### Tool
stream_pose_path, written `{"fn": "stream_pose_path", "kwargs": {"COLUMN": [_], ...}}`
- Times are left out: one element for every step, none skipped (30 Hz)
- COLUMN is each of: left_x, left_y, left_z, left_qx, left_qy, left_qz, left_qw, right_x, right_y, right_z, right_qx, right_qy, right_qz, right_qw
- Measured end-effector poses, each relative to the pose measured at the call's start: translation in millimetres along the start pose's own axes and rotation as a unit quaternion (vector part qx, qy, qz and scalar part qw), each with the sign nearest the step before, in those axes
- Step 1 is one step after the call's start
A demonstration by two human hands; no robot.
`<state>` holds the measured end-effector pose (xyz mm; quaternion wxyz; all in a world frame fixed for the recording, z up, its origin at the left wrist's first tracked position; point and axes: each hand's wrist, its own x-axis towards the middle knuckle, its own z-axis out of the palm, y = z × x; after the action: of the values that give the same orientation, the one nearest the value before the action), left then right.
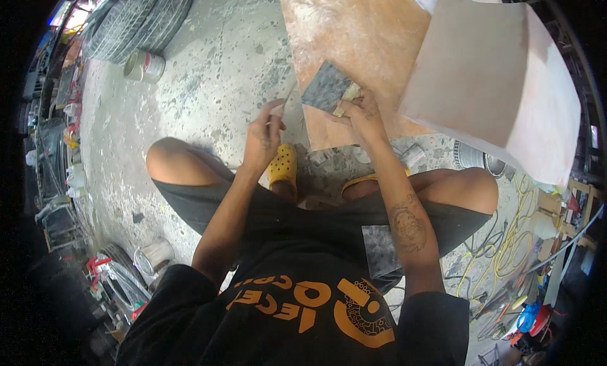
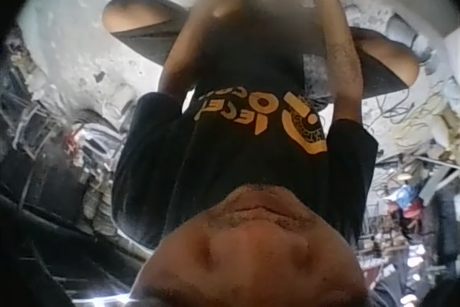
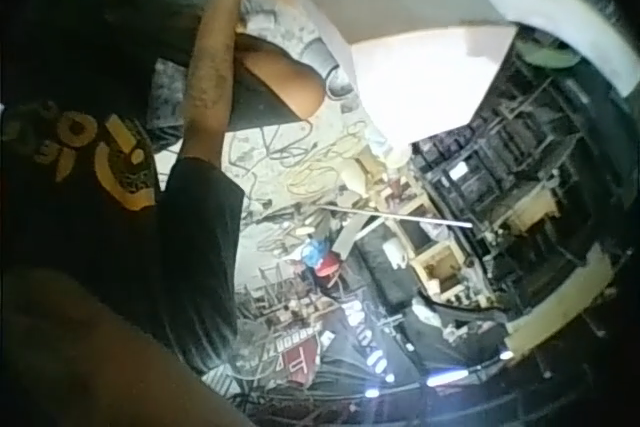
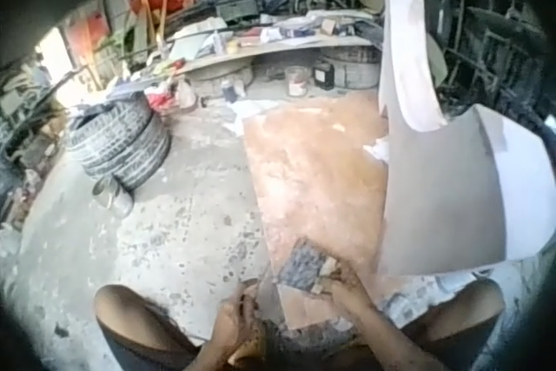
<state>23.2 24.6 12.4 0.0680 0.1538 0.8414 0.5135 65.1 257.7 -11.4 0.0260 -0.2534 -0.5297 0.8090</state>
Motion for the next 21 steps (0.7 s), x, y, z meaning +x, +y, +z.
{"fn": "stream_pose_path", "kwargs": {"left_x": [8.1, 14.8, 23.5, 40.5, 55.9, 69.6, 84.6, 99.3, 104.9, 112.4, 110.1, 107.6, 108.7, 107.5, 112.2, 116.8, 129.0, 134.9, 142.4, 148.3, 149.6], "left_y": [0.6, 3.2, 5.0, -0.3, 0.0, 0.7, 3.2, -34.1, -65.0, -80.3, -64.0, -51.9, -37.4, -24.4, -14.9, -6.2, -8.9, -5.0, 4.1, 10.2, 12.9], "left_z": [-2.3, -9.5, -14.5, -13.6, -10.2, -6.7, -1.6, -12.6, -23.2, -30.7, -11.4, -8.1, -7.1, -8.9, -12.1, -6.4, -8.2, -1.2, 10.3, 22.5, 36.9], "left_qx": [-0.004, -0.068, -0.134, -0.138, -0.142, -0.185, -0.226, -0.135, -0.060, 0.012, -0.050, 0.074, 0.054, 0.046, 0.058, 0.058, 0.105, 0.140, 0.167, 0.162, 0.164], "left_qy": [-0.002, -0.007, -0.014, -0.034, -0.038, -0.073, -0.112, -0.117, -0.093, -0.076, -0.087, -0.039, -0.013, 0.014, 0.039, 0.054, 0.033, 0.026, 0.023, 0.020, 0.000], "left_qz": [0.009, -0.061, -0.131, -0.099, -0.090, -0.118, -0.145, -0.101, -0.102, -0.098, -0.141, -0.113, -0.148, -0.125, -0.093, -0.027, 0.031, 0.125, 0.222, 0.238, 0.326], "left_qw": [1.000, 0.996, 0.982, 0.985, 0.985, 0.973, 0.957, 0.979, 0.989, 0.992, 0.985, 0.990, 0.987, 0.991, 0.993, 0.996, 0.993, 0.982, 0.960, 0.957, 0.931], "right_x": [1.9, 0.4, -2.4, -5.5, -8.4, -10.7, -13.4, -10.8, -6.1, -3.4, -11.4, -16.0, -17.7, -23.2, -26.7, -26.9, -34.4, -52.0, -69.6, -83.0, -94.4], "right_y": [-3.1, -7.9, -14.1, -19.6, -23.1, -21.8, -19.4, -11.0, -1.2, 3.1, 5.0, 3.9, -0.1, -1.4, -5.1, -12.2, -24.6, -37.6, -52.4, -63.5, -70.0], "right_z": [-3.9, -4.9, -8.5, -11.6, -15.8, -20.8, -26.0, -15.2, -9.5, -9.1, -33.1, -37.6, -41.6, -44.9, -43.5, -45.7, -38.0, -25.9, -20.6, -19.5, -20.0], "right_qx": [-0.009, -0.009, -0.069, -0.129, -0.130, -0.162, -0.194, -0.186, -0.192, -0.200, -0.213, -0.216, -0.229, -0.239, -0.282, -0.325, -0.318, -0.290, -0.266, -0.266, -0.327], "right_qy": [-0.003, -0.004, 0.007, 0.021, 0.027, 0.030, 0.036, 0.031, 0.013, 0.007, 0.036, 0.056, 0.060, 0.060, 0.022, -0.018, 0.004, -0.049, -0.100, -0.087, -0.081], "right_qz": [-0.018, -0.024, -0.032, -0.040, -0.049, -0.048, -0.048, -0.062, -0.103, -0.145, -0.124, -0.108, -0.116, -0.118, -0.109, -0.101, -0.111, -0.138, -0.168, -0.180, -0.207], "right_qw": [1.000, 1.000, 0.997, 0.991, 0.990, 0.985, 0.979, 0.980, 0.976, 0.969, 0.968, 0.969, 0.965, 0.962, 0.953, 0.940, 0.942, 0.946, 0.944, 0.943, 0.918]}}
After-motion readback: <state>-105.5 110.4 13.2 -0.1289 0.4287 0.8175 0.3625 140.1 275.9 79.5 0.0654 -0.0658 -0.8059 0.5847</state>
